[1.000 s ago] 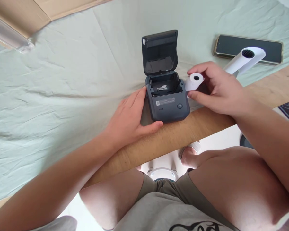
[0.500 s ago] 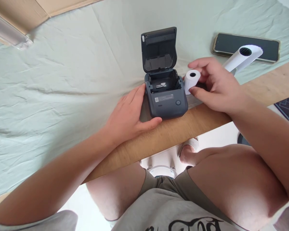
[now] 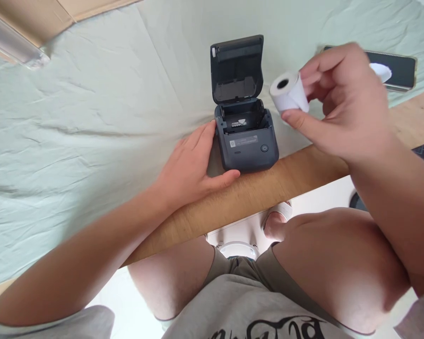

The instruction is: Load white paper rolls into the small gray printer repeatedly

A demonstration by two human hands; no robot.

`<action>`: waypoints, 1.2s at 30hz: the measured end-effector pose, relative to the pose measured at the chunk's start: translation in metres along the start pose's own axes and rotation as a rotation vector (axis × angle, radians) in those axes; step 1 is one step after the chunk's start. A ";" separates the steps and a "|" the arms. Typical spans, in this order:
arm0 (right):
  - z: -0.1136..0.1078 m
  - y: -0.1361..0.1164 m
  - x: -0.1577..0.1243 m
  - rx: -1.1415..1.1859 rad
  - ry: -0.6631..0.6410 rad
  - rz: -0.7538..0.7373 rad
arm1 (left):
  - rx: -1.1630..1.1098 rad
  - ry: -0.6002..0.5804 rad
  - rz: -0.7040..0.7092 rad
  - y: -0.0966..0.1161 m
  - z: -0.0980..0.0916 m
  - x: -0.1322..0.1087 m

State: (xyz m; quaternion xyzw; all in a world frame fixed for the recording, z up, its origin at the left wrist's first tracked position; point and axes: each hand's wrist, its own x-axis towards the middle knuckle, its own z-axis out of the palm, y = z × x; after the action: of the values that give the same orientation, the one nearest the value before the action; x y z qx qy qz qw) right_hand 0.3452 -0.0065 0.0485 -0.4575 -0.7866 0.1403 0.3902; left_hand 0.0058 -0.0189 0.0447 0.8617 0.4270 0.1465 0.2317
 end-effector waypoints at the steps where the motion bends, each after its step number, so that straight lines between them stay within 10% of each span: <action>1: 0.001 -0.008 0.005 -0.008 0.043 -0.036 | 0.001 -0.001 0.000 0.000 0.000 0.000; 7: 0.017 -0.050 0.032 -0.080 -0.051 0.014 | 0.003 -0.003 0.001 -0.001 -0.001 0.000; 19: 0.034 -0.031 0.040 -0.020 -0.123 0.153 | -0.032 -0.025 -0.033 0.004 0.001 0.000; 31: 0.017 -0.039 0.024 0.017 -0.304 -0.110 | -0.023 0.019 0.078 0.006 0.003 -0.005; 36: 0.022 -0.033 0.026 -0.039 -0.129 -0.096 | 0.041 0.015 0.084 0.005 0.002 -0.005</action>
State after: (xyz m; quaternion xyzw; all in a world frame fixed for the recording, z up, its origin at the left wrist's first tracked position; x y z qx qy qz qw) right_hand 0.3017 -0.0002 0.0658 -0.4169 -0.8337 0.1352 0.3360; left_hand 0.0069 -0.0263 0.0450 0.8823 0.3953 0.1537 0.2043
